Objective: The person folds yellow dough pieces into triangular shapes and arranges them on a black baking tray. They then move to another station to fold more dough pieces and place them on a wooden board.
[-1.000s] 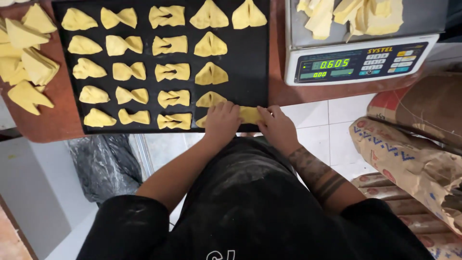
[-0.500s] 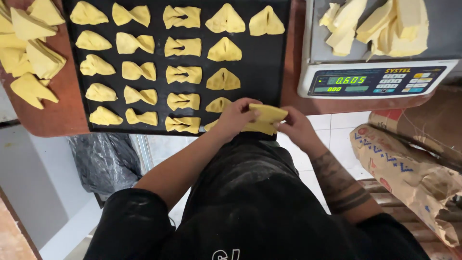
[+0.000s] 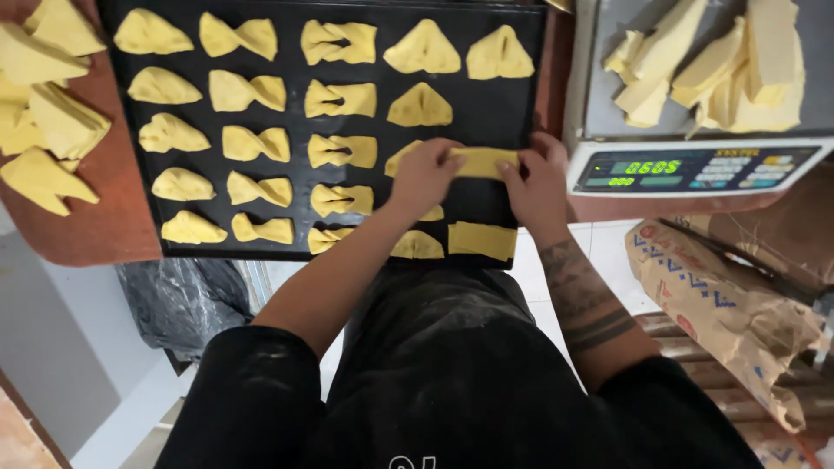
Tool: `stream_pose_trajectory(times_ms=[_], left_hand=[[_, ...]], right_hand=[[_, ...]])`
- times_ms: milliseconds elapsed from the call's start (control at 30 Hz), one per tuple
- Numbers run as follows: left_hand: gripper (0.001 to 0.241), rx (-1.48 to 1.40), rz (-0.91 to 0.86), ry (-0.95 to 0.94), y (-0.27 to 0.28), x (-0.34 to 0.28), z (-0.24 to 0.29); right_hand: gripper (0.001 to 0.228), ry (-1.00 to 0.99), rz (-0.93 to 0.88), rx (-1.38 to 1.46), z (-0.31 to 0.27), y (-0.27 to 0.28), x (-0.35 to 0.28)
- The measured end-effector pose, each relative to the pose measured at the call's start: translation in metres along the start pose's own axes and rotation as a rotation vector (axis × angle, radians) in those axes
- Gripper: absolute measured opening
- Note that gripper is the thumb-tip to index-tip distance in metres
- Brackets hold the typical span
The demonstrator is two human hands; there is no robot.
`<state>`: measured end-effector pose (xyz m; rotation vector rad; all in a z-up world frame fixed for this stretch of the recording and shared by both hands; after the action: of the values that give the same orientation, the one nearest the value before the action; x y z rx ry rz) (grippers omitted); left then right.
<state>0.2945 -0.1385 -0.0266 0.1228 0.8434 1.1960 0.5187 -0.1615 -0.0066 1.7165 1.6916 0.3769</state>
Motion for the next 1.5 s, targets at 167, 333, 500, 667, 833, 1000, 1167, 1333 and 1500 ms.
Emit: stream_pose_trajectory(times_ms=[167,333,500,667,833,1000,1167,1333,1500], left_hand=[[0.029,-0.020,0.059,-0.104,-0.029,0.000,-0.007],[0.030,-0.179,0.034,-0.127,0.003,-0.042,0.021],[0.032,-0.123,0.108,-0.111,-0.011,-0.029,0.001],[0.030,-0.100,0.163,-0.033,-0.030,-0.022,0.009],[0.031,-0.024,0.100,-0.116,-0.007,-0.020,0.027],[0.032,-0.255,-0.015,0.069,-0.008,-0.009,0.021],[0.030,-0.423,0.007,0.167,-0.004,0.002,0.014],[0.028,-0.436,0.024,0.277,0.008,0.015,0.013],[0.032,-0.217,0.105,0.213,0.010,0.040,0.005]], right_hand=[[0.037,0.078,-0.040,-0.031,0.064,-0.034,0.011],[0.038,0.088,0.042,-0.015,0.073,-0.021,0.009],[0.034,0.052,0.046,0.065,0.075,-0.031,0.012],[0.035,-0.127,-0.027,0.166,0.087,-0.032,0.018],[0.027,0.188,0.060,0.189,0.059,-0.006,0.009],[0.037,-0.195,-0.170,0.654,0.035,-0.003,0.006],[0.033,-0.273,-0.163,0.683,0.031,-0.005,0.027],[0.029,-0.331,-0.087,0.679,0.032,-0.007,0.042],[0.032,-0.349,-0.026,0.456,0.043,-0.004,0.065]])
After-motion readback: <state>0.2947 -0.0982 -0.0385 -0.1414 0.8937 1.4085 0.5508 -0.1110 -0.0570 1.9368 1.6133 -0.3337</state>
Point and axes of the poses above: each hand's wrist, its own x-axis towards the middle knuckle, its own y-axis out of the back of the hand, z = x × y, the point moved 6 cm from there along x, towards the middle knuckle, and after that the axes turned 7 degrees about x, right-handed, at the moved point
